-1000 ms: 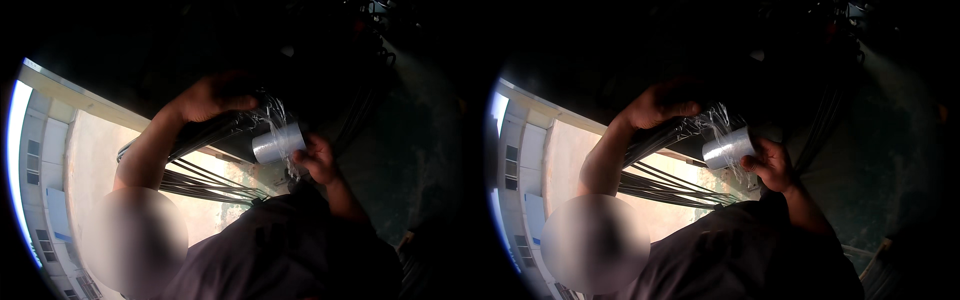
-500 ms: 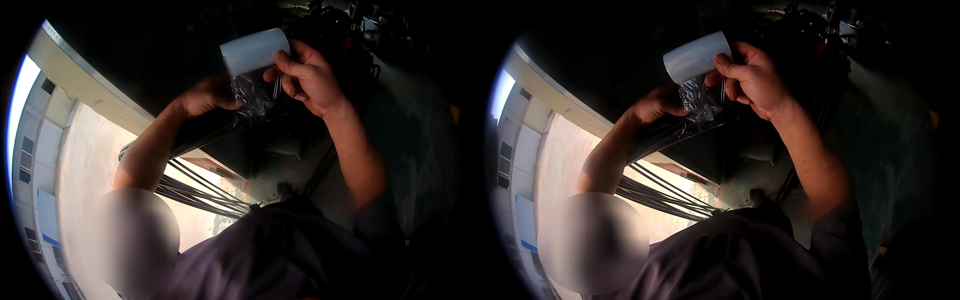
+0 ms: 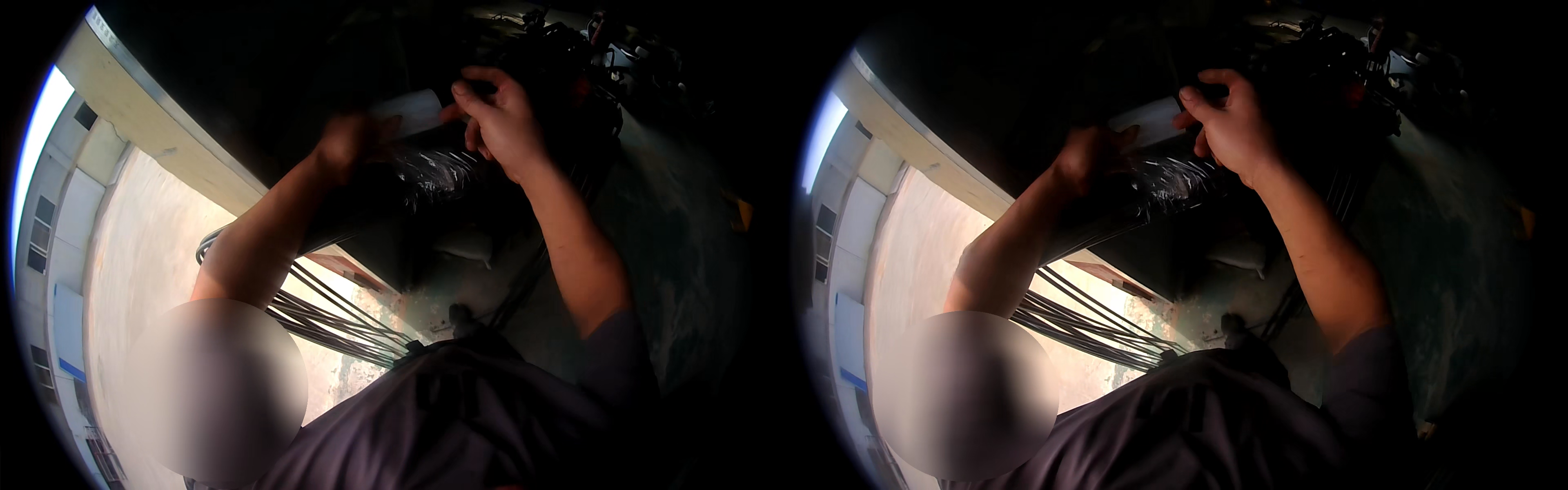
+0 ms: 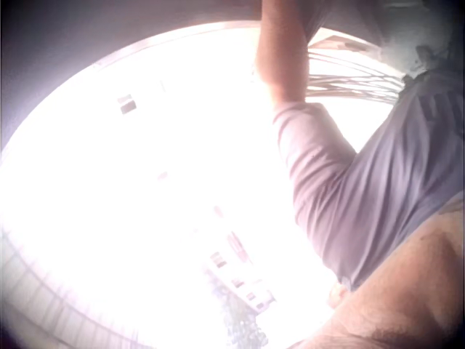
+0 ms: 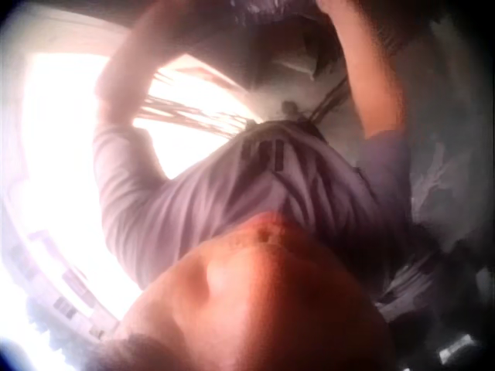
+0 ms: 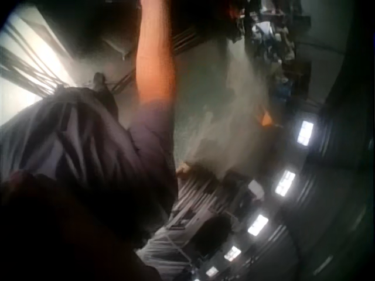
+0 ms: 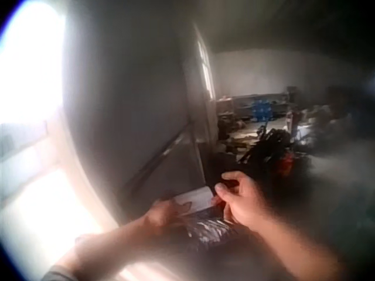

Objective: The person gathers loose metal frames, aligns them into stacks, and secures the bundles by wrapping them multiple times with clear plastic film.

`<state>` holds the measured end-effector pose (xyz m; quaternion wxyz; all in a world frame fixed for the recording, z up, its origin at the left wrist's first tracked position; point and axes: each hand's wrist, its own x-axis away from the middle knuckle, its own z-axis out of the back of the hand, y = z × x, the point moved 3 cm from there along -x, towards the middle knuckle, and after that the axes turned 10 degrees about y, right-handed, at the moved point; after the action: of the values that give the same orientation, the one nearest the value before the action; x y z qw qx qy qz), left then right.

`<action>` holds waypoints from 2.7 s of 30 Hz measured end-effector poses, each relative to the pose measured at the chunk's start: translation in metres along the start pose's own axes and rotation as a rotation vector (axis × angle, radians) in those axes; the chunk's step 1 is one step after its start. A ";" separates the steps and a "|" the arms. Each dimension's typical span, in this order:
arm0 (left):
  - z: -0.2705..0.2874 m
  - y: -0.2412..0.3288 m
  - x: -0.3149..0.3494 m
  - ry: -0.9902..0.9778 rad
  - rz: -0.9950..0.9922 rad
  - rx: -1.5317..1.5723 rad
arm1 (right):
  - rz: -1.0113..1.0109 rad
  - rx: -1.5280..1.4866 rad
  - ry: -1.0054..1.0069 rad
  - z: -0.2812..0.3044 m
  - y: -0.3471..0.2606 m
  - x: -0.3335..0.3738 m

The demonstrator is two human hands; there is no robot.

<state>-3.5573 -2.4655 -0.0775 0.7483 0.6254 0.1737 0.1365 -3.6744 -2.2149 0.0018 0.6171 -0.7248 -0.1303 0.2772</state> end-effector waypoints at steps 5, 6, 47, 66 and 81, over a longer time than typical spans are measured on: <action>-0.037 0.047 -0.003 -0.056 0.310 -0.563 | 0.327 -0.072 0.416 0.081 0.107 0.122; -0.045 0.056 -0.005 -0.127 0.444 -0.793 | 0.154 -0.150 0.341 0.068 0.138 0.119; -0.031 0.062 0.020 -0.209 0.289 0.661 | -0.002 -0.005 -0.374 -0.002 0.034 -0.052; -0.026 0.043 -0.008 -0.058 0.264 -0.810 | -0.068 -0.248 -0.035 -0.015 0.228 0.047; -0.030 0.026 -0.008 -0.044 0.412 -0.340 | -0.208 -0.374 -0.236 0.047 0.149 0.164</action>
<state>-3.5772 -2.4376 -0.0558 0.8027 0.5156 0.0009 0.2997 -3.5901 -2.1195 -0.1857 0.4779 -0.7718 -0.3244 0.2660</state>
